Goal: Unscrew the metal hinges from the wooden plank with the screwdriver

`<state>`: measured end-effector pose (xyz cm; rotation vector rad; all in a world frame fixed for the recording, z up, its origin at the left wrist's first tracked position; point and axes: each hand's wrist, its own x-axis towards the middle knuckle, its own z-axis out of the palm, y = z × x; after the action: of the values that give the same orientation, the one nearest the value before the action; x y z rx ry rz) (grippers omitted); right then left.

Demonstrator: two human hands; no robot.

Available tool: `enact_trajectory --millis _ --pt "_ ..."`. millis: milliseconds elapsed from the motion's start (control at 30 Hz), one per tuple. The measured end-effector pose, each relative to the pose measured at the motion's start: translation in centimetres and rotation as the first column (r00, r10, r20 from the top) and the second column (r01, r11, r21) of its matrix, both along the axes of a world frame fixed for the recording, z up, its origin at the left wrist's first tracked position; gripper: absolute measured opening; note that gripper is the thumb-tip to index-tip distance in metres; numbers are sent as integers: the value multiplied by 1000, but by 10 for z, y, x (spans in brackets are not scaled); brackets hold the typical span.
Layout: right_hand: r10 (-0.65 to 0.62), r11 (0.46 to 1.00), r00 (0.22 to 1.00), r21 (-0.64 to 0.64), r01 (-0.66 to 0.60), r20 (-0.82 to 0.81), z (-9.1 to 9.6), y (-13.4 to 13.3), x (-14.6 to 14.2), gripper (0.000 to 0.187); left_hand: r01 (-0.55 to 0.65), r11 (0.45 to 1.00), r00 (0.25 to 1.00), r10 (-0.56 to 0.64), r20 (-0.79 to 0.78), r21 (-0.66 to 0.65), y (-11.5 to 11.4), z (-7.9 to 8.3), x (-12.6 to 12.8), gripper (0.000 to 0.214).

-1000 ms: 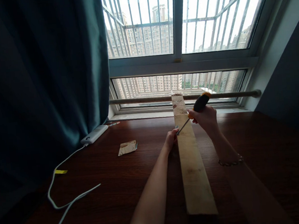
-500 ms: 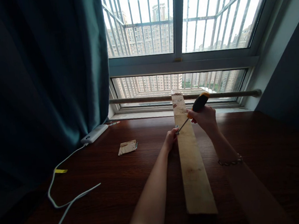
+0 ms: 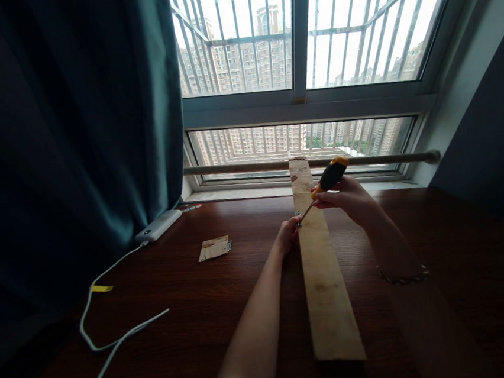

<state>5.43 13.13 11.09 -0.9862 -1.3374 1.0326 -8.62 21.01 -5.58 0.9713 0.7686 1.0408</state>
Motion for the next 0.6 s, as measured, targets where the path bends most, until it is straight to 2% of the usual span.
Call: enact_trajectory --millis 67,133,233,400,467,600 --pt "-24 1000 998 16 23 61 1 -2 -2 29 63 998 998 -63 8 -17 2 -2 -1 46" --pt "-125 990 974 91 109 191 0 -3 -4 28 122 992 992 -122 14 -35 3 -3 -1 48" --pt "-326 934 866 273 232 380 -1 -2 -8 25 146 988 989 -145 6 -52 4 -3 -1 45" --pt "-552 815 682 484 318 481 -4 0 -11 22 -20 998 999 22 -28 58 2 -2 2 39" --pt "-576 798 662 508 325 480 -4 1 -12 22 -77 991 995 83 -57 111 2 -1 2 40" --pt "-568 805 672 488 337 475 -5 0 -12 22 -108 979 986 127 -104 175 2 -1 1 44"
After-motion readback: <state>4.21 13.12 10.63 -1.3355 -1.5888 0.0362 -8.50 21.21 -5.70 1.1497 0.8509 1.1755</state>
